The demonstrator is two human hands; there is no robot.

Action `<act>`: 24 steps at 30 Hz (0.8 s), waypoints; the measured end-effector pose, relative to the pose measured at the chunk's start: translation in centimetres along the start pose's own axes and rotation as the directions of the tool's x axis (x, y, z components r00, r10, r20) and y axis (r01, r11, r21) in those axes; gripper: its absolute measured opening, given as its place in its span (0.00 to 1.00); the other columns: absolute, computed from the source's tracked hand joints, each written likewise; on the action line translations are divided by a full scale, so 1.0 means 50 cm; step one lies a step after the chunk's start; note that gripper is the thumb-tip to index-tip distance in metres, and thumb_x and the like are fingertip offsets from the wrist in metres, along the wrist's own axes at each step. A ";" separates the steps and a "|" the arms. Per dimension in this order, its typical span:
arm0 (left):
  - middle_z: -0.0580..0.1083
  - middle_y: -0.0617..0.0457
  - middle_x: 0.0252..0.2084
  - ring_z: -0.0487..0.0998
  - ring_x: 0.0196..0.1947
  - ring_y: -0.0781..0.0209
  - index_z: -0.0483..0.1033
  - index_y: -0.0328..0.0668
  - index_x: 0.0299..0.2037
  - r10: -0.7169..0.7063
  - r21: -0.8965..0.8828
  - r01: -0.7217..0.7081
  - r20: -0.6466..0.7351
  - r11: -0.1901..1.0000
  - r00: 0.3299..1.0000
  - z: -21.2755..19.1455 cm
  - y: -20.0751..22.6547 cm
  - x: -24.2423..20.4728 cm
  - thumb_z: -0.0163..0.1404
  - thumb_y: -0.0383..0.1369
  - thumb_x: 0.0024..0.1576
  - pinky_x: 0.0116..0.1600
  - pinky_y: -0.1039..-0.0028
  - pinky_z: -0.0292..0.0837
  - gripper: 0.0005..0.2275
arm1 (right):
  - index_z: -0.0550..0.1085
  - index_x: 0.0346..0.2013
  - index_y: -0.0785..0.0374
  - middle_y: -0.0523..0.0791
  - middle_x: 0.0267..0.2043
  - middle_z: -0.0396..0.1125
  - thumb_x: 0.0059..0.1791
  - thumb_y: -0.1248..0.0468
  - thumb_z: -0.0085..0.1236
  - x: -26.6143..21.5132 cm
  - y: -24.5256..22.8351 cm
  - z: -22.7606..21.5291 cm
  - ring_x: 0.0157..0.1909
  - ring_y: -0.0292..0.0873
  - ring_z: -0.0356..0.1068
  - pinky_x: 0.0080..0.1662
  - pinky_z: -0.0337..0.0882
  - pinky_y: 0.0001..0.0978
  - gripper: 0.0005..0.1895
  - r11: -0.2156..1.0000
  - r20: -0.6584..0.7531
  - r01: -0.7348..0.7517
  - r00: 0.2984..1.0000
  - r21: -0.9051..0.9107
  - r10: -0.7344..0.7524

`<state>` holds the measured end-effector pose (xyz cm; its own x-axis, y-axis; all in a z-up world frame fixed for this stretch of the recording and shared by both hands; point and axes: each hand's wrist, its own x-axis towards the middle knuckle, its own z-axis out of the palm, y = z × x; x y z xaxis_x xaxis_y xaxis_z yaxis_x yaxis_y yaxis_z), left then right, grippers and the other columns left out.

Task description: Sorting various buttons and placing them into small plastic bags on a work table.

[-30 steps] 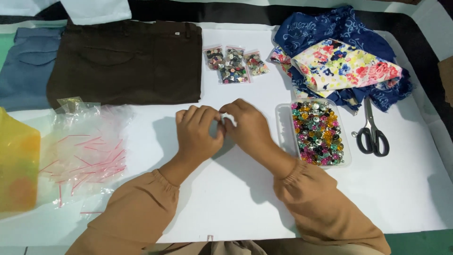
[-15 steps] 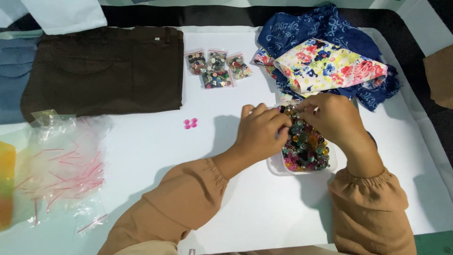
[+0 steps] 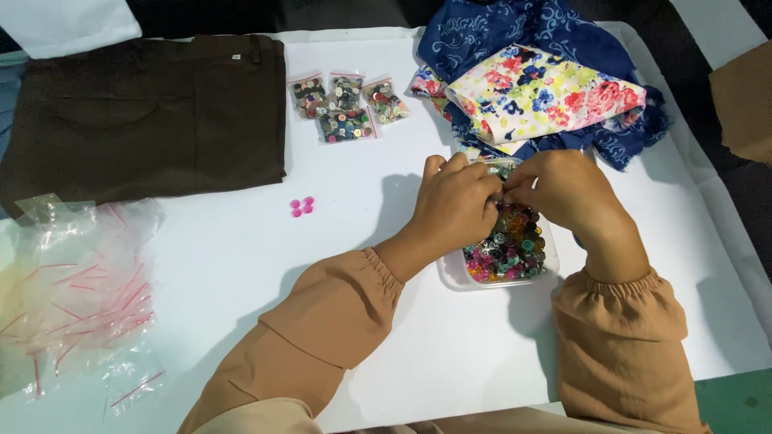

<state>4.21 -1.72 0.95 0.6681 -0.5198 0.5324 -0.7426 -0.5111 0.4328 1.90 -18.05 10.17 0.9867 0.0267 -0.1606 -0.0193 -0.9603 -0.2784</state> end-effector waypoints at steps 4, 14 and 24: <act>0.72 0.54 0.29 0.69 0.37 0.55 0.80 0.49 0.31 -0.007 -0.008 0.007 0.003 1.000 1.000 -0.004 -0.005 -0.004 0.53 0.30 0.48 0.51 0.57 0.54 0.04 | 0.84 0.39 0.60 0.47 0.34 0.78 0.43 0.62 0.67 -0.002 -0.007 0.005 0.37 0.53 0.77 0.39 0.74 0.43 0.11 1.000 0.002 0.007 1.000 -0.027 -0.007; 0.71 0.54 0.29 0.67 0.38 0.56 0.80 0.46 0.30 -0.009 -0.020 0.008 -0.049 1.000 0.999 -0.012 0.020 -0.009 0.55 0.32 0.47 0.51 0.58 0.53 0.04 | 0.84 0.36 0.64 0.50 0.34 0.76 0.40 0.64 0.69 -0.002 0.007 0.001 0.38 0.55 0.77 0.38 0.75 0.45 0.11 0.998 0.054 0.005 0.999 0.068 -0.008; 0.64 0.58 0.30 0.64 0.39 0.58 0.82 0.44 0.30 -0.071 -0.024 0.071 0.012 0.997 0.997 -0.005 0.019 0.002 0.58 0.34 0.44 0.51 0.57 0.51 0.06 | 0.82 0.36 0.67 0.54 0.32 0.75 0.39 0.71 0.68 0.008 0.025 0.013 0.36 0.56 0.77 0.37 0.75 0.43 0.11 0.985 0.076 0.035 0.996 0.171 -0.049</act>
<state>3.56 -2.06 1.58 0.7194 -0.4907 0.4916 -0.6943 -0.5299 0.4870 2.14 -19.07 9.16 0.9714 0.0947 -0.2179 -0.0116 -0.8972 -0.4414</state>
